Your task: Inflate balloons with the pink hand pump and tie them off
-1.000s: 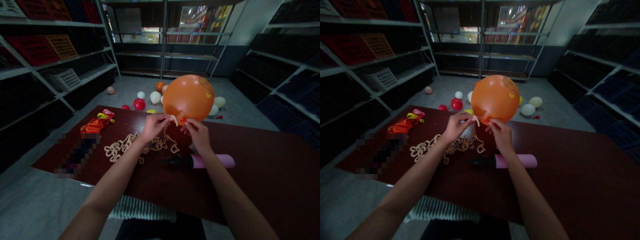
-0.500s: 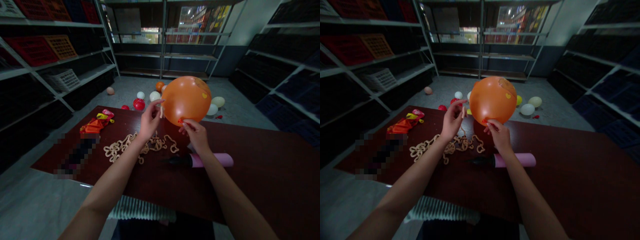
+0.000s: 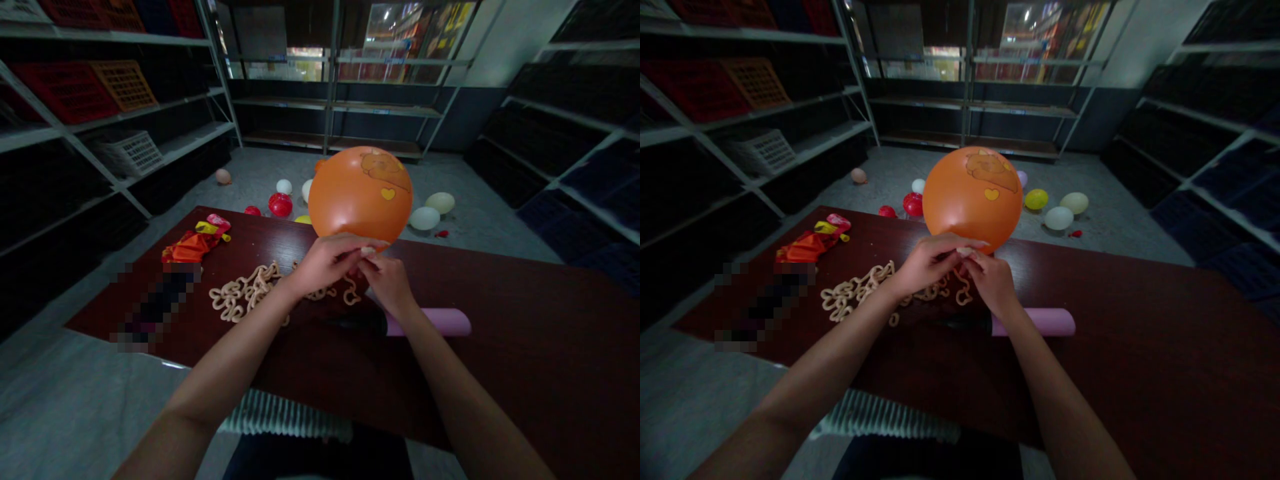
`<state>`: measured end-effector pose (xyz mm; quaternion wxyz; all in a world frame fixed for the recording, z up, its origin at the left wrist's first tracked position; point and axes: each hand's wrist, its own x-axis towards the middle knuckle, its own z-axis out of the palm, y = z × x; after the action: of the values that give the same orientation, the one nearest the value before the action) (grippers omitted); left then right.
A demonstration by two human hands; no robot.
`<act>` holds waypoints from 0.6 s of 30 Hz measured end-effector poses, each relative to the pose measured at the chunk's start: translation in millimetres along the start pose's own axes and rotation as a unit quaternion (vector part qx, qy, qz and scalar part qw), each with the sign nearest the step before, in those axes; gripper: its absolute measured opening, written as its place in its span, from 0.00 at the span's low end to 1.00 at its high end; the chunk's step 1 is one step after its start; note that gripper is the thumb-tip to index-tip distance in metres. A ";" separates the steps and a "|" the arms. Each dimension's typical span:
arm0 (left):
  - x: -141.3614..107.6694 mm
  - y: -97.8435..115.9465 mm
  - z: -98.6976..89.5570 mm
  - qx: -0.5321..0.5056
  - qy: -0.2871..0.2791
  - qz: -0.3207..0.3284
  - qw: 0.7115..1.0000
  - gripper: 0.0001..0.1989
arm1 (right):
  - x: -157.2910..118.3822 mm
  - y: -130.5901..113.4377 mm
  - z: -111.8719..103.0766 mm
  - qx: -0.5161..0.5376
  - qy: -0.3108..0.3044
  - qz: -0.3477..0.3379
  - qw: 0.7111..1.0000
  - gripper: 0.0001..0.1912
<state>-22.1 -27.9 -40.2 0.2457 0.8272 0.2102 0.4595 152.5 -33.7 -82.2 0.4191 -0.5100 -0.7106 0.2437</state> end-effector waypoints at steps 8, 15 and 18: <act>-5.9 -9.9 -0.8 0.113 0.077 0.006 0.991 0.05 | -0.5 -1.2 2.0 0.097 -0.071 0.018 0.993 0.10; -4.4 -15.2 -2.3 0.103 0.017 0.045 0.993 0.13 | 2.9 -0.7 1.0 0.207 -0.031 0.061 0.976 0.06; -3.0 -12.6 -6.3 0.099 -0.007 0.042 0.994 0.18 | 3.6 -5.3 -1.3 0.237 -0.028 0.078 0.968 0.04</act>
<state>-30.6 -18.3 -46.9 0.1443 0.8588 0.2184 0.4404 150.4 -32.4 -76.2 0.4880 -0.4424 -0.6020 0.4514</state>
